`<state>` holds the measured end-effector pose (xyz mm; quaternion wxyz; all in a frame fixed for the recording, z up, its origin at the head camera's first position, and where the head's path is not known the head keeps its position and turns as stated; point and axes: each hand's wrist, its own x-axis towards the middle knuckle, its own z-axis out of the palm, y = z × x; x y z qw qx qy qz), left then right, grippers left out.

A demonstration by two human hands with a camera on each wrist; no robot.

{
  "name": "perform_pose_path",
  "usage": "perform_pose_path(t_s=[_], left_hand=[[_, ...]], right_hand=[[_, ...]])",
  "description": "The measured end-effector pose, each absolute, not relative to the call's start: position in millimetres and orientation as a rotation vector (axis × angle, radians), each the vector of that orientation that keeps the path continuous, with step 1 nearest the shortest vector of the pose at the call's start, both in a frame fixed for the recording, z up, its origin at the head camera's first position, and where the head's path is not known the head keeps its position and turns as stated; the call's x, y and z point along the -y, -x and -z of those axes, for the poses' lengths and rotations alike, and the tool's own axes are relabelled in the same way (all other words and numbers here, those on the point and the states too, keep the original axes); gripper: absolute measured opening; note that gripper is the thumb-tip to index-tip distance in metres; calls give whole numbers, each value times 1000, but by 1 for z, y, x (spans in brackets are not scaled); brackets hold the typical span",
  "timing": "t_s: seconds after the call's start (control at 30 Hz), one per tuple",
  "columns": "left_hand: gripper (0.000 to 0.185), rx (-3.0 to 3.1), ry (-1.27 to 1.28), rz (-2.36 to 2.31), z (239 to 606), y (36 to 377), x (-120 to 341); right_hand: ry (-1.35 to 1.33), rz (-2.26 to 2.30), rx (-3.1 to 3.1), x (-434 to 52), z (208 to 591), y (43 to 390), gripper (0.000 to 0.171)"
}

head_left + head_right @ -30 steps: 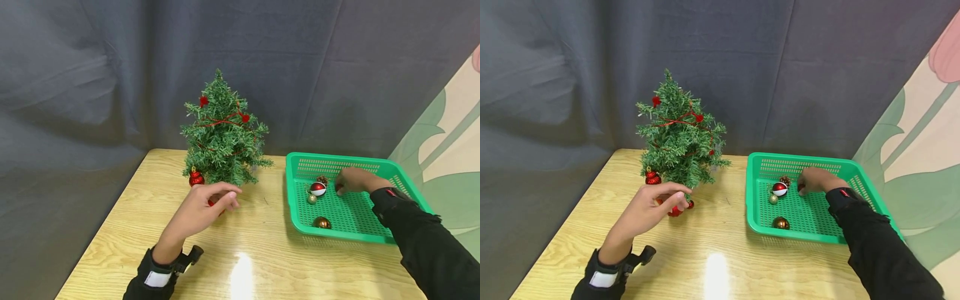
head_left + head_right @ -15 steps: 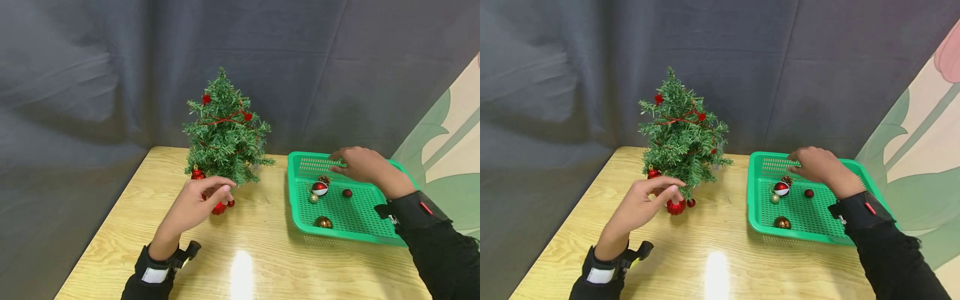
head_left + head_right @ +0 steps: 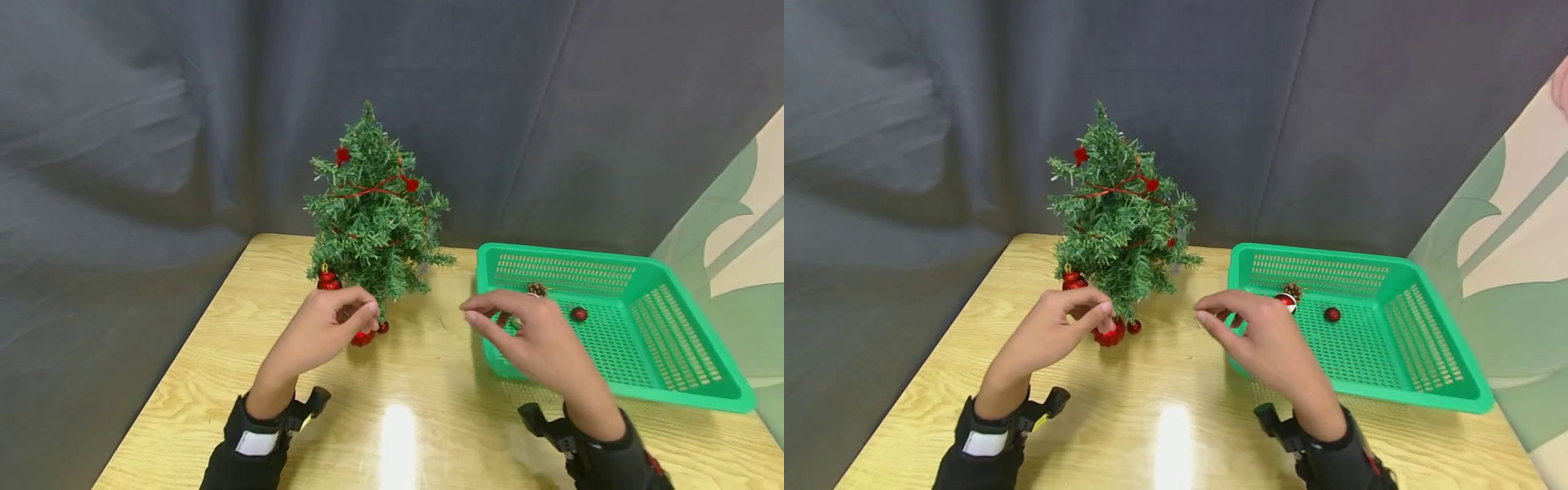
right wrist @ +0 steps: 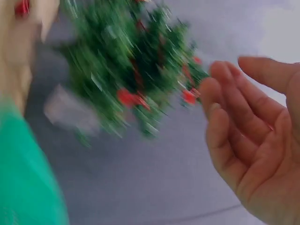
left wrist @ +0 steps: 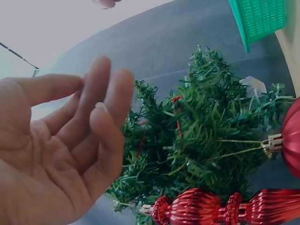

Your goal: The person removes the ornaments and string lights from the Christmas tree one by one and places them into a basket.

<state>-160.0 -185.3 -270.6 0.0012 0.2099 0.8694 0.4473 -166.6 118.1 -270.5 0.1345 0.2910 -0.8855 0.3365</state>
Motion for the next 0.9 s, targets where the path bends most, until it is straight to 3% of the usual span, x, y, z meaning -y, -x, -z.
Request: perform_pose_path(t_s=[0.13, 0.3, 0.57, 0.9], left_hand=[[16, -2784, -722, -1160, 279, 161, 176], [15, -2745, -748, -881, 315, 161, 143], [18, -2587, -444, -1124, 376, 168, 128], [86, -2241, -85, -1558, 393, 166, 145]], right_hand=[[-892, -1234, 2622, -93, 300, 178, 11], [-858, -1429, 2697, -68, 330, 197, 14], [-704, -1666, 2700, -42, 364, 211, 13], [-606, -1814, 2669, -23, 386, 222, 21]])
